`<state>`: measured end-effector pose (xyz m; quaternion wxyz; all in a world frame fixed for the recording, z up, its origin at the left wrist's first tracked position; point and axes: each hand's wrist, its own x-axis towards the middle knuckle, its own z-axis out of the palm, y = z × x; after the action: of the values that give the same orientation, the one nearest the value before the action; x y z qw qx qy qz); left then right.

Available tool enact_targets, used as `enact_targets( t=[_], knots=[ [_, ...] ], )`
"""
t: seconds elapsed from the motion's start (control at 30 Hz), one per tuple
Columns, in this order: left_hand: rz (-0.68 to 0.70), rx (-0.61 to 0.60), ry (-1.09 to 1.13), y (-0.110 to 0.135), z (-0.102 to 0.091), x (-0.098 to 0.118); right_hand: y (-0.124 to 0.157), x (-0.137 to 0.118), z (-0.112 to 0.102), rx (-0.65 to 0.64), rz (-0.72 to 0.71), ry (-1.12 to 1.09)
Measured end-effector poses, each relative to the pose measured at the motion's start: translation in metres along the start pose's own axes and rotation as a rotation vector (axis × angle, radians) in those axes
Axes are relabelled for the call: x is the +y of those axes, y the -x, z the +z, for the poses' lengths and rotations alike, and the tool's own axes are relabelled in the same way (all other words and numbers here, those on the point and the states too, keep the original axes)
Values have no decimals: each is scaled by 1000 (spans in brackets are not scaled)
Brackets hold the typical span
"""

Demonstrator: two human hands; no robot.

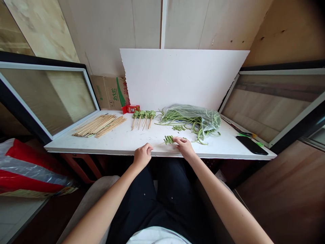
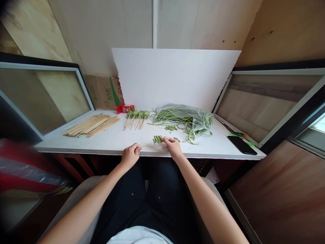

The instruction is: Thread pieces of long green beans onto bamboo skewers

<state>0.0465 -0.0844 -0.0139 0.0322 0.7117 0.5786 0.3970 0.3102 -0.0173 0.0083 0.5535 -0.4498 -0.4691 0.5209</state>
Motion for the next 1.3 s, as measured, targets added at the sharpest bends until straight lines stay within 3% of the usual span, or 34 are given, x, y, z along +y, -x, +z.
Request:
enact_targets(
  t=[0.2, 0.33, 0.57, 0.73, 0.83, 0.97, 1.3],
  knots=[
    [-36, 46, 0, -5, -7, 6, 1, -4, 4, -24, 17, 3],
    [-65, 42, 9, -8, -11, 3, -3, -17, -9, -20, -15, 56],
    [-79, 36, 13, -8, -10, -6, -21, -24, -52, 49, -310, 519],
    [-73, 23, 10, -8, -10, -8, -25, -21, -67, 67, -430, 725],
    [-77, 13, 9, -7, -10, -8, -25, -22, -74, 24, -493, 985],
    [-80, -5, 0, -7, -9, -8, -24, -21, -75, -69, -518, 1223],
    [-64, 7, 2, -7, -8, -10, -19, -13, -62, -62, -573, 1373]
  ],
)
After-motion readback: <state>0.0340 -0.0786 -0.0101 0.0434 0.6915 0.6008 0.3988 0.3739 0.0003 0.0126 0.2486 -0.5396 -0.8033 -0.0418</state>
